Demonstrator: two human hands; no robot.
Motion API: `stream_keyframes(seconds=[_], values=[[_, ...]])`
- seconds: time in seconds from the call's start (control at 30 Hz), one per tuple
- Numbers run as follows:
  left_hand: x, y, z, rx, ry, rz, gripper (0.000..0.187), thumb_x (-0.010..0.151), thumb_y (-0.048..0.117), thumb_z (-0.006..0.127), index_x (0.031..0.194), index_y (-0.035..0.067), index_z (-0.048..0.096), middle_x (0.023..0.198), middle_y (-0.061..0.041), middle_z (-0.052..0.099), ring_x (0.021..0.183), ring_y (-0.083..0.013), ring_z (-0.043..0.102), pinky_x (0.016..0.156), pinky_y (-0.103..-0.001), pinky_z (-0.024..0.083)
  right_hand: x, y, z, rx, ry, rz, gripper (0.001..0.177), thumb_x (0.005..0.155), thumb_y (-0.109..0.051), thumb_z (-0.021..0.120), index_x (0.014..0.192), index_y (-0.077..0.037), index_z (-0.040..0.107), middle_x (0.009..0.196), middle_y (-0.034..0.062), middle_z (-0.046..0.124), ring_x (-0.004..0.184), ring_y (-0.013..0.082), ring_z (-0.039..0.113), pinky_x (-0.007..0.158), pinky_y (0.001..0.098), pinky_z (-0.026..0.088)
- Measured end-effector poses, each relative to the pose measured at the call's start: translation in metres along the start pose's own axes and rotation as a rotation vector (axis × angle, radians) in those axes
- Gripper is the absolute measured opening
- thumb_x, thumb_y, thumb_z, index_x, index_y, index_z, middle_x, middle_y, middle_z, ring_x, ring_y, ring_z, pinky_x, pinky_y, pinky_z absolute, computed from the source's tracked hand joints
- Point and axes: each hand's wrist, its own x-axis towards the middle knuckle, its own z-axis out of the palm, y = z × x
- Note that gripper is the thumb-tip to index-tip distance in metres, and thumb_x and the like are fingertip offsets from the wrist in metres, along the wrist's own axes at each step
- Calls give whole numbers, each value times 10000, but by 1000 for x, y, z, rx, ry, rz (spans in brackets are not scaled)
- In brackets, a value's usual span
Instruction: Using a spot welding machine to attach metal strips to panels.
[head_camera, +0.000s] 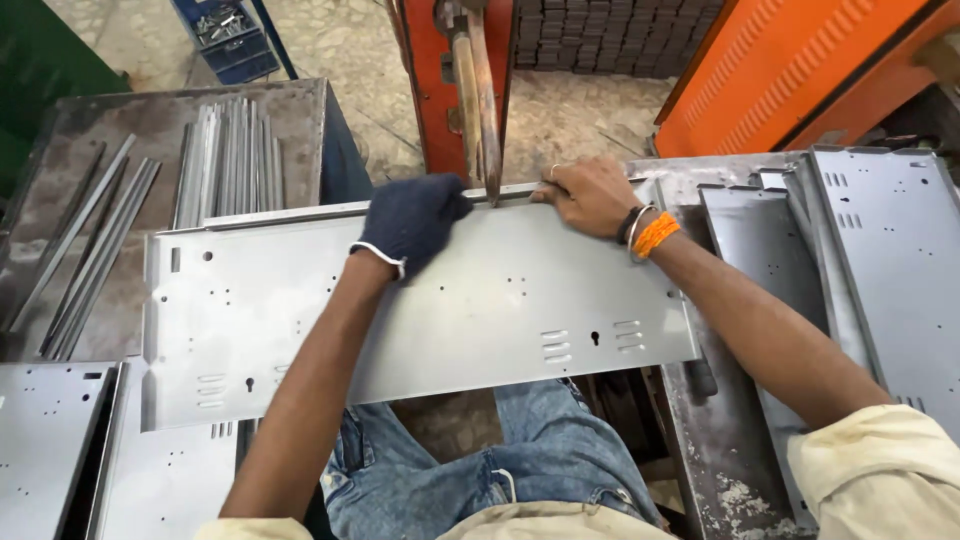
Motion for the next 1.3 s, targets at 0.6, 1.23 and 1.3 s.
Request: stream_keyframes(seconds=[0.6, 1.23, 1.3], values=[[-3, -6, -3, 31, -99, -96, 150, 896, 282, 665, 942, 143, 700, 823, -169, 730, 750, -414, 702, 670, -574, 511, 5, -2, 7, -62, -70, 17, 393, 1022, -375, 597, 820, -40, 640, 703, 188, 656, 678, 398, 636, 652, 524, 454], [-64, -60, -80, 273, -242, -133, 189, 930, 338, 680, 902, 151, 679, 720, -172, 685, 695, -408, 682, 630, -554, 512, 4, -20, 13, 160, -162, 11, 448, 848, 36, 491, 1283, -1, 588, 978, 250, 700, 935, 410, 678, 857, 519, 514], [-70, -64, -81, 266, -238, -147, 215, 956, 360, 667, 913, 149, 671, 709, -168, 678, 669, -401, 679, 632, -549, 516, 6, -22, 17, 189, -78, -63, 547, 785, 77, 495, 1324, 19, 567, 928, 278, 692, 920, 450, 668, 851, 544, 500]])
